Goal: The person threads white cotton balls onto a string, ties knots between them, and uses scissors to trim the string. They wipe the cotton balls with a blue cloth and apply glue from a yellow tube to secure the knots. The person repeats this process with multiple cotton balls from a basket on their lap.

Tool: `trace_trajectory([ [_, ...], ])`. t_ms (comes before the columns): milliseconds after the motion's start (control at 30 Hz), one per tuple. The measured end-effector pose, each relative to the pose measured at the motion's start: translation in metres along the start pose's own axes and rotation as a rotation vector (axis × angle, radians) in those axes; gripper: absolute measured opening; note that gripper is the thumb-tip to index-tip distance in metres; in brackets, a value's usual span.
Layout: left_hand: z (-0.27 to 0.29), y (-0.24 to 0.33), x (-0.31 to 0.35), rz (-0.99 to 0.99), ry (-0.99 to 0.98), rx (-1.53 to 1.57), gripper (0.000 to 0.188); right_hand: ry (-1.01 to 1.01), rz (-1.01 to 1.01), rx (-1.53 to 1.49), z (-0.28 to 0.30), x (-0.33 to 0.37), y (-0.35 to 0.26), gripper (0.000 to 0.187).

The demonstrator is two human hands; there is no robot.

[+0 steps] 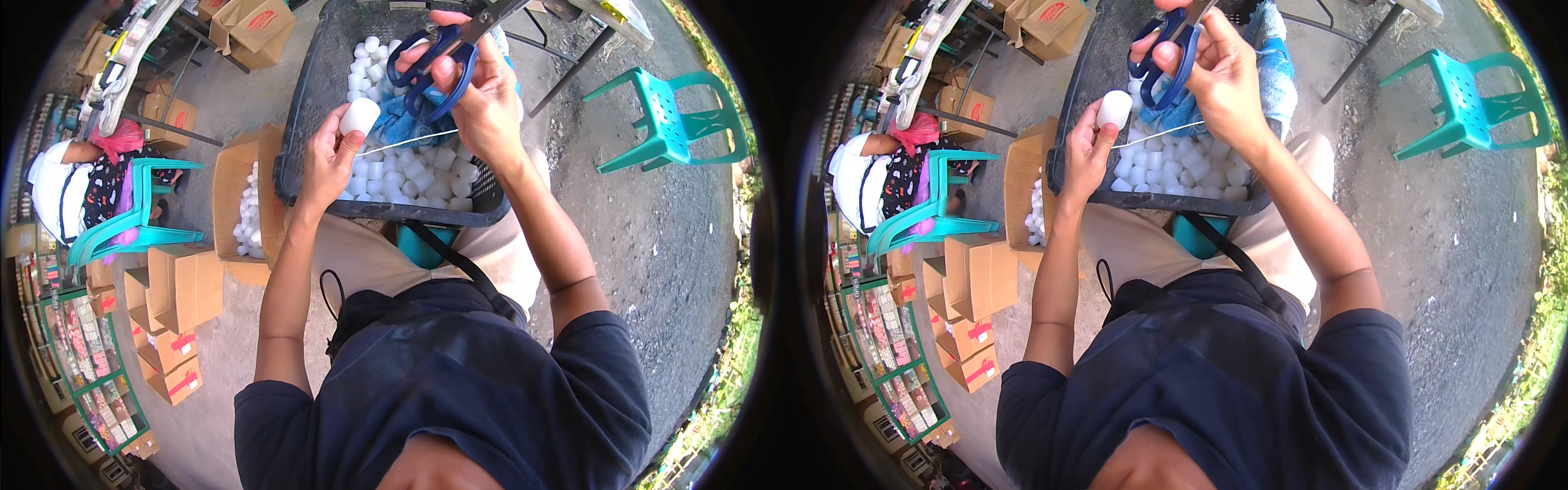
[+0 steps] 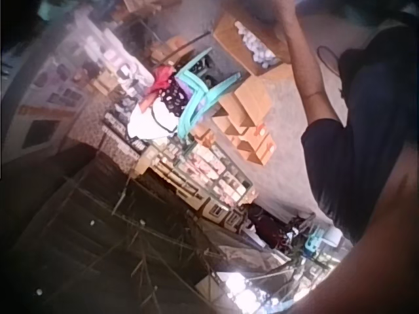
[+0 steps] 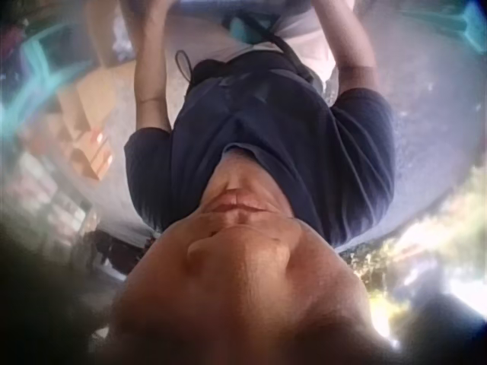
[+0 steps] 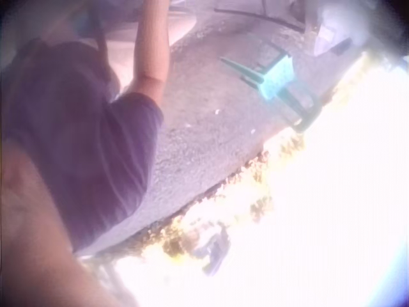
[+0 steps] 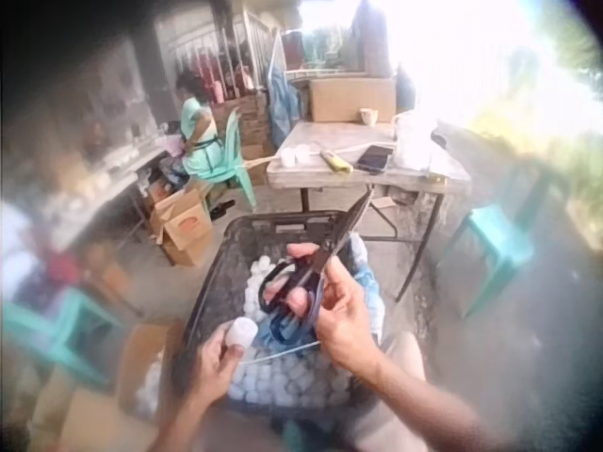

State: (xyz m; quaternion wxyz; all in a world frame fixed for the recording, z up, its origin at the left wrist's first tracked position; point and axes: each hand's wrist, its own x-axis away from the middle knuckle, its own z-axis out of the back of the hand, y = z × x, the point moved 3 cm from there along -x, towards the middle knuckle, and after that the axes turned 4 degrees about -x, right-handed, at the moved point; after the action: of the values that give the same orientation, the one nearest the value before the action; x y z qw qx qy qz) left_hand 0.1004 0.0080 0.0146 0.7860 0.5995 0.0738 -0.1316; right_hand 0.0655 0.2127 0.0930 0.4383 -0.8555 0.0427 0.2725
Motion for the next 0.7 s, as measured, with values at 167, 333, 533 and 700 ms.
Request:
trace_trajectory([
  [167,0.000,0.001,0.016,0.011,-0.022,0.009,0.051,-0.081,0.009,0.118,-0.002,0.012,0.004,0.038],
  [333,-0.007,0.010,0.017,0.096,-0.128,0.054,0.051,-0.235,-0.129,0.270,-0.010,0.027,0.004,0.036],
  [533,-0.006,0.007,0.020,0.128,-0.186,0.057,0.052,-0.092,0.174,-0.006,-0.005,0.009,-0.022,0.041],
  [700,-0.012,0.003,0.026,0.087,-0.164,0.078,0.053,-0.209,-0.080,0.141,-0.004,0.021,-0.013,0.043],
])
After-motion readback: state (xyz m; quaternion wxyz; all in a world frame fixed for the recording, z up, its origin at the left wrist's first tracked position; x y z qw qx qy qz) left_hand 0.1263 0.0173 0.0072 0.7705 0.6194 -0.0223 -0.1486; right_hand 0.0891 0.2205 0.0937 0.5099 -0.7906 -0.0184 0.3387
